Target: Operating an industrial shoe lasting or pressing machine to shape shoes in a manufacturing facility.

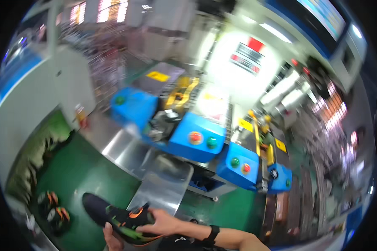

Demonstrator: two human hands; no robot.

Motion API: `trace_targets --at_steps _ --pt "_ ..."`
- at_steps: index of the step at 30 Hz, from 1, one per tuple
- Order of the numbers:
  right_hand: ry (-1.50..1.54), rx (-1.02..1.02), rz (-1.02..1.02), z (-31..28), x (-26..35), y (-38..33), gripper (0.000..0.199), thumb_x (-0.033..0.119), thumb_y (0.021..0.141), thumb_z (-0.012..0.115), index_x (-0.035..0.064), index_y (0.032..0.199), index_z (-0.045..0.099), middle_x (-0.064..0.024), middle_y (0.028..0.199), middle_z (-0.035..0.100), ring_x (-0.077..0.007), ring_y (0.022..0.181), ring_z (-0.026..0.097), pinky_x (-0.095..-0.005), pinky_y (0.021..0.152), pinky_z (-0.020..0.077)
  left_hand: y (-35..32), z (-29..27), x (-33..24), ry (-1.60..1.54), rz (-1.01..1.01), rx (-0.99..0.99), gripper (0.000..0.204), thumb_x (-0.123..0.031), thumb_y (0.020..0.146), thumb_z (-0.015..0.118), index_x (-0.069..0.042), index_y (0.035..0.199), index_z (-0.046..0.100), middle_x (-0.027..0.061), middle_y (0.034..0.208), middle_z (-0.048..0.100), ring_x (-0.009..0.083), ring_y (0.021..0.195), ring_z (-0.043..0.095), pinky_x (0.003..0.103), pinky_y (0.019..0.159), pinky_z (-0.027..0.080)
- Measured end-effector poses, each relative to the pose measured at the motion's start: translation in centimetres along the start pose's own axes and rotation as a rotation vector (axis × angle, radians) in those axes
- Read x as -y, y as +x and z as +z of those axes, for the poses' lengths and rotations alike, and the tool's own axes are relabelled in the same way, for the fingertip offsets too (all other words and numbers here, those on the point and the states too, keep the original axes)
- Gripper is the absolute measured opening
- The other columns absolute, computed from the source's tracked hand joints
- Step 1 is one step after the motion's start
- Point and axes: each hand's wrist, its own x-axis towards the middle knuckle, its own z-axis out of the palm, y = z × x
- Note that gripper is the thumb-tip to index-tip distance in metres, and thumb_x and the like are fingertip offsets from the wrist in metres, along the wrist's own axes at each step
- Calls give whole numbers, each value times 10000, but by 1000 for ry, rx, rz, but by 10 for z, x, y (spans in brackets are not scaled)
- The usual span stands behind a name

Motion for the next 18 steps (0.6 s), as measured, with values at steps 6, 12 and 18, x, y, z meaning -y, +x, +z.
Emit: trace_targets --at_steps 6,12,18 --pt "380 -88 -241 -109 -59 -111 709 324 783 761 -38 1290 424 -128 1214 554 -187 1112 521 -345 962 424 17 185 31 150 -285 263 712 -445 897 529 -3 1423 342 116 1233 573 247 1123 564 394 1022 415" --pt "754 -442 -135 -250 -184 -276 711 147 774 758 -17 1360 391 -95 1312 502 -198 1225 457 -354 1064 352 -39 386 189 361 -412 315 355 -98 882 587 0 1219 538 102 1173 590 234 1059 567 348 954 441" --pt "1072 -1003 -155 -335 -246 -416 538 22 817 629 -23 1317 437 -141 1157 600 -244 995 635 -370 842 540 24 560 285 429 -578 728 796 -149 911 616 44 1468 81 217 1502 276 279 1344 380 368 1103 312"
